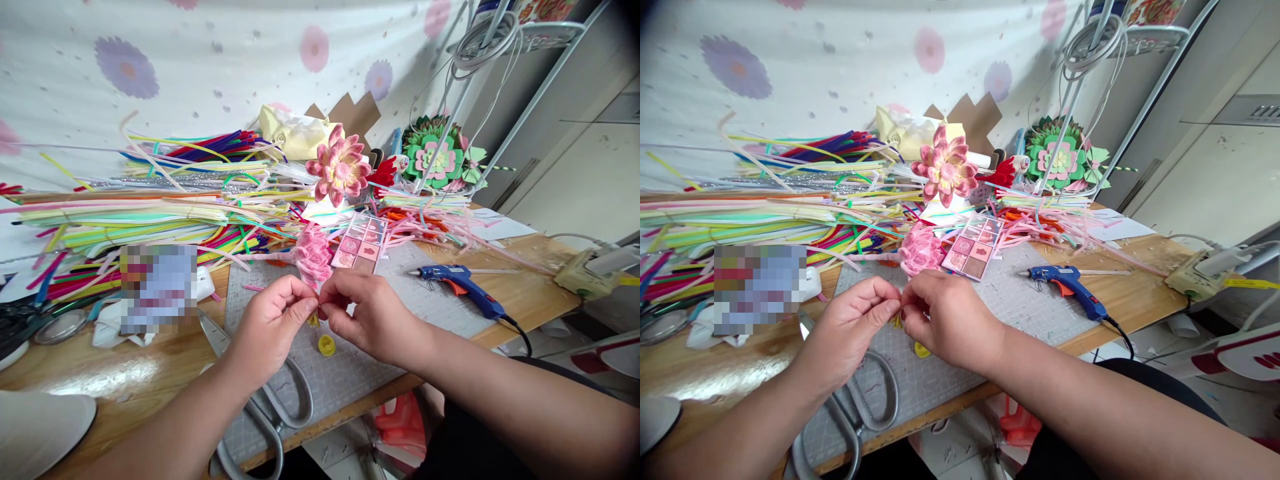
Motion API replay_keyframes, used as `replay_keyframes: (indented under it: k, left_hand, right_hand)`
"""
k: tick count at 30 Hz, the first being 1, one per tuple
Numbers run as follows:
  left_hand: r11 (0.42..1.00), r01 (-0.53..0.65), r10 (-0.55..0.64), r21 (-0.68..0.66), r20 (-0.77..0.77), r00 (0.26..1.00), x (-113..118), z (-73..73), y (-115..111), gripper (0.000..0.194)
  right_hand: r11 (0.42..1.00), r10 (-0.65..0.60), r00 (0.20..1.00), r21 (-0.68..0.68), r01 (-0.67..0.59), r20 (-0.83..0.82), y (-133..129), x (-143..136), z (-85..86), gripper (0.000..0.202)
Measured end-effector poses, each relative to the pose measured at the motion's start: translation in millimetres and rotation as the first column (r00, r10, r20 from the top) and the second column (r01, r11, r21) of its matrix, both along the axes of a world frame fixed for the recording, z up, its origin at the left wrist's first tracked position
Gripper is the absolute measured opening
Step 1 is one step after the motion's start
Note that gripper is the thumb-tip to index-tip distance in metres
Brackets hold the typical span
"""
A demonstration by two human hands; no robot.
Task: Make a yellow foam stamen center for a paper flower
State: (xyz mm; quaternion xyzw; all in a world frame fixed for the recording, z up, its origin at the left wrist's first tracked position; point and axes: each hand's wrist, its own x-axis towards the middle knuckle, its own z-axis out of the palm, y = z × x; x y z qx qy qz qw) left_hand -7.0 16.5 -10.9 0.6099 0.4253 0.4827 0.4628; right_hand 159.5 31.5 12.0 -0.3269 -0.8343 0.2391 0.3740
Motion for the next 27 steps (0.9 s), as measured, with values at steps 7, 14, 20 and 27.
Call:
replay_keyframes:
  k: [7,14,20,27]
  left_hand:
    - [0.930,-0.037,0.109,0.365,-0.179,0.978,-4,-1.7,0,0.010]
    - [0.747,-0.058,0.346,0.663,-0.313,0.884,-5,6.8,-3,0.018]
    - [0.739,-0.047,0.392,0.673,-0.372,0.841,-5,9.2,-4,0.013]
    - [0.656,-0.051,0.483,0.753,-0.367,0.795,-6,9.8,-6,0.016]
  right_hand:
    - [0.820,0.093,0.962,-0.527,-0.221,-0.259,4,3,4.8,0.006]
    - [0.733,0.057,0.929,-0.617,-0.287,-0.365,5,1,3.0,0.015]
    - [0.777,0.050,0.961,-0.595,-0.207,-0.270,6,1,3.2,0.009]
    - [0.801,0.055,0.976,-0.575,-0.168,-0.209,7,0,4.0,0.007]
